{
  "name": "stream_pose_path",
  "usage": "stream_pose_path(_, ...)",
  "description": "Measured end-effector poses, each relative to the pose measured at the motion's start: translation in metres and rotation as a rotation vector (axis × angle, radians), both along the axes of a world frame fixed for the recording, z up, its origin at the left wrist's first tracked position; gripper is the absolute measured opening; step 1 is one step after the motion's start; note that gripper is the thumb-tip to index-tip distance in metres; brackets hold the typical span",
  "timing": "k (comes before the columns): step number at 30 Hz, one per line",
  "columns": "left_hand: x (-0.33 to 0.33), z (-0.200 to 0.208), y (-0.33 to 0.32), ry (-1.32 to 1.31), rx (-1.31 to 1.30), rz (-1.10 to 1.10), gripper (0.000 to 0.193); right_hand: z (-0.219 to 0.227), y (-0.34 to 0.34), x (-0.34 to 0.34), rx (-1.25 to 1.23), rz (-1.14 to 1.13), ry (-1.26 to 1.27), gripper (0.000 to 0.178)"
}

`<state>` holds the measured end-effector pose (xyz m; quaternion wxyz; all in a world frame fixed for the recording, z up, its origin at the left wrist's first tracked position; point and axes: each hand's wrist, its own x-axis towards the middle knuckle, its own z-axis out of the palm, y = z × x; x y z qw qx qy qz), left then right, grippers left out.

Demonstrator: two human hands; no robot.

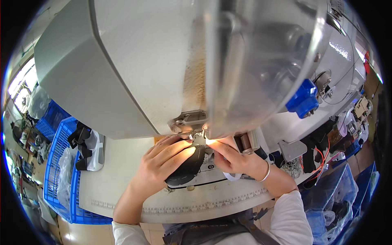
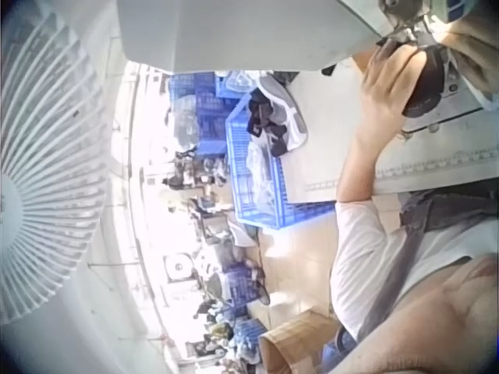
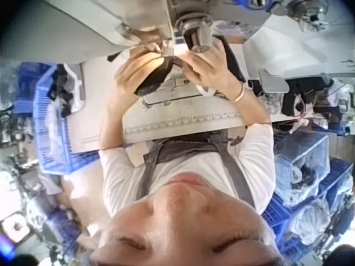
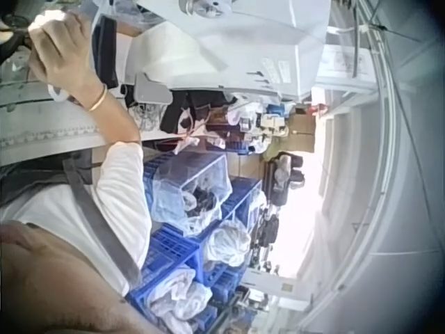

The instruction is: The recorder is sewing together various fabric and leather components of a shoe upper using an industrial sewing machine.

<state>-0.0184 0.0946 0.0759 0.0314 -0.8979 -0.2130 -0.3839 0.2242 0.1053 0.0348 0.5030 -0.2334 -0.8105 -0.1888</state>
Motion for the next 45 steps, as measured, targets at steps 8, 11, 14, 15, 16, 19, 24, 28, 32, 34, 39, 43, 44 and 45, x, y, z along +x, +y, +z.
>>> stream_pose_path(8,0.002,0.0,0.0,-0.035,-0.002,-0.008,0.04,0.003,-0.003,0.001,0.031,-0.027,-0.031,0.022)
stream_pose_path(11,0.001,-0.001,-0.001,-0.036,-0.004,-0.003,0.039,0.003,-0.002,0.0,0.034,-0.01,-0.009,0.024)
stream_pose_path(14,0.001,-0.002,-0.002,-0.028,0.023,-0.014,0.038,0.002,-0.001,0.0,0.031,0.004,0.007,0.026)
stream_pose_path(15,0.001,-0.002,-0.002,-0.021,0.033,-0.013,0.038,0.002,-0.001,0.001,0.033,0.022,0.013,0.027)
stream_pose_path(16,0.001,-0.002,-0.002,-0.016,0.057,-0.01,0.038,0.001,-0.002,0.001,0.036,0.005,0.002,0.026)
stream_pose_path(19,0.001,-0.002,-0.003,-0.02,0.057,-0.009,0.039,0.001,-0.004,0.004,0.05,-0.006,-0.007,0.025)
stream_pose_path(24,-0.003,-0.012,0.001,-0.027,0.089,-0.01,0.038,0.005,-0.004,0.0,0.076,-0.016,0.006,0.023)
stream_pose_path(28,-0.007,-0.031,0.016,-0.007,0.366,0.15,0.041,0.017,-0.005,0.001,0.097,-0.045,-0.064,0.025)
stream_pose_path(32,-0.033,-0.025,0.031,-0.213,-0.249,0.711,0.032,0.024,-0.031,0.026,0.053,-0.106,-0.201,0.031)
stream_pose_path(34,-0.047,-0.017,0.013,-0.575,-0.415,0.835,0.034,0.016,-0.051,0.046,-0.056,-0.142,-0.31,0.035)
stream_pose_path(39,-0.063,0.017,-0.067,-1.076,-0.6,0.211,0.066,-0.052,-0.114,0.07,-0.504,-0.102,-0.478,0.033)
stream_pose_path(43,-0.057,0.028,-0.095,-1.247,-0.714,-0.251,0.116,-0.076,-0.123,0.089,-0.468,-0.267,-0.48,0.037)
stream_pose_path(44,-0.055,0.027,-0.095,-1.119,-0.75,-0.212,0.123,-0.074,-0.121,0.088,-0.407,-0.312,-0.458,0.039)
stream_pose_path(45,-0.052,0.024,-0.092,-1.018,-0.789,-0.169,0.13,-0.07,-0.12,0.082,-0.485,-0.228,-0.421,0.043)
